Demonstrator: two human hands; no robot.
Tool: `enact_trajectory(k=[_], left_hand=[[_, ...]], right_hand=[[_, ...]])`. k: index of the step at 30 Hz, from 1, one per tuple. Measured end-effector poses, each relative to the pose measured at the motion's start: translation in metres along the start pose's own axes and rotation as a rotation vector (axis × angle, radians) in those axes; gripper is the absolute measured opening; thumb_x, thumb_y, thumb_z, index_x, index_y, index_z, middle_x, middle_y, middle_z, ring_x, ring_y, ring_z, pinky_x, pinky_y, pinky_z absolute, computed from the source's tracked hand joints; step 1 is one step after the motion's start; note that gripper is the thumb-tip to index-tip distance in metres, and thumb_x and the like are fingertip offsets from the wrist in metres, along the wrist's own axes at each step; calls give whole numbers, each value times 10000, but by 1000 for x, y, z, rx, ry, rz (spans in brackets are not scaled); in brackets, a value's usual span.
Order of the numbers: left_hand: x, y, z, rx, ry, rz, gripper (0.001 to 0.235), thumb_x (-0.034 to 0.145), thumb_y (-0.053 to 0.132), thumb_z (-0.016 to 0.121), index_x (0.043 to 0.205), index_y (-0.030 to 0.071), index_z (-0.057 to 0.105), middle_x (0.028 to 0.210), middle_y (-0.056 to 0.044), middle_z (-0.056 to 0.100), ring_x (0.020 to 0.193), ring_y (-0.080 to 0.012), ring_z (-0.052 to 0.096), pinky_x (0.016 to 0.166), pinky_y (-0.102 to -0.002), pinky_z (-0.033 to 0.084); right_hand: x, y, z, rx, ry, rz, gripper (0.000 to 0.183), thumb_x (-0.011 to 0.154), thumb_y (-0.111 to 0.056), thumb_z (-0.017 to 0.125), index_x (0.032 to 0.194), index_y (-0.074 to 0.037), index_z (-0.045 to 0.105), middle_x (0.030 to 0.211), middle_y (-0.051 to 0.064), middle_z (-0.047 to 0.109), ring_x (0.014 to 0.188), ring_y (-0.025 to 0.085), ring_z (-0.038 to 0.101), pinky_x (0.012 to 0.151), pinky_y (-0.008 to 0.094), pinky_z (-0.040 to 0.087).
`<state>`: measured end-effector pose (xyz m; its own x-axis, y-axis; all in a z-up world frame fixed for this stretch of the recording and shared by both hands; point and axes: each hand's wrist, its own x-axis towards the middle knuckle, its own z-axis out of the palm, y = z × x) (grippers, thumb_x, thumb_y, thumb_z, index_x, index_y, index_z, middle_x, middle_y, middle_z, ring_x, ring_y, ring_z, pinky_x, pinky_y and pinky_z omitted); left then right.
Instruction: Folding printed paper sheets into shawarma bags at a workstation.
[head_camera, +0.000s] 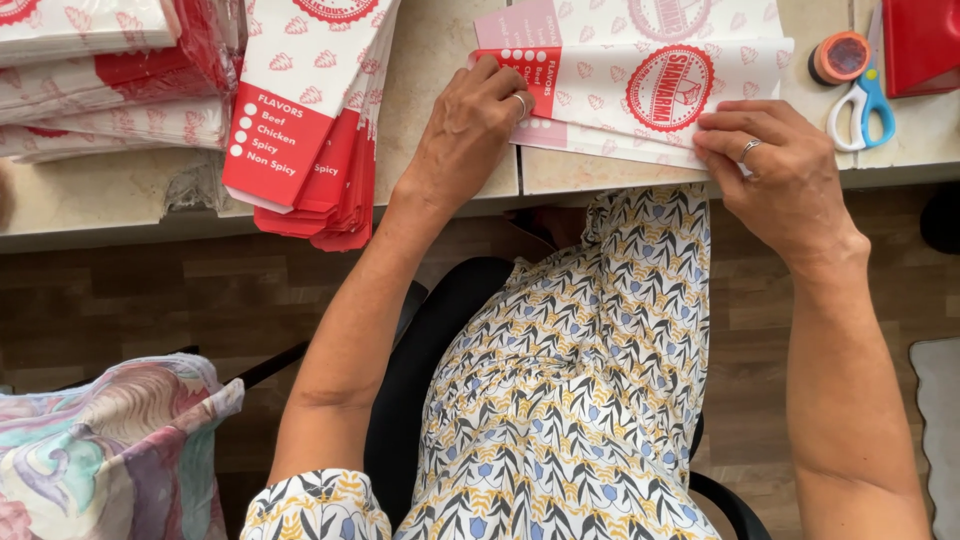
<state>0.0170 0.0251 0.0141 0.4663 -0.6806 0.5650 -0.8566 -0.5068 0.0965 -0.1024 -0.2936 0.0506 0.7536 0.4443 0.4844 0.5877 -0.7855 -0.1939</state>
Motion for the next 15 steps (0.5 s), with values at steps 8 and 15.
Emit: enact_trajectory(k=[8,15], left_hand=[[1,1,-4,65,32,59,177,866,-128,724,965,17,705,846,-92,595,766,-245,489,643,-365,468],[0,-1,-4,48,51,69,153,857,-113,706,899,33,713,888,-91,587,800,-256,494,643,-371,453]], right_hand=[[0,-2,-2,-80,1,-72,113,1044,106,834,1096,80,737,1148,199,772,1128,383,751,996,446,638],[-3,-5,3,-94,28,-79,81,1064,102,801,1083,90,723,1131,215,753,1112,403,740,988,467,628]])
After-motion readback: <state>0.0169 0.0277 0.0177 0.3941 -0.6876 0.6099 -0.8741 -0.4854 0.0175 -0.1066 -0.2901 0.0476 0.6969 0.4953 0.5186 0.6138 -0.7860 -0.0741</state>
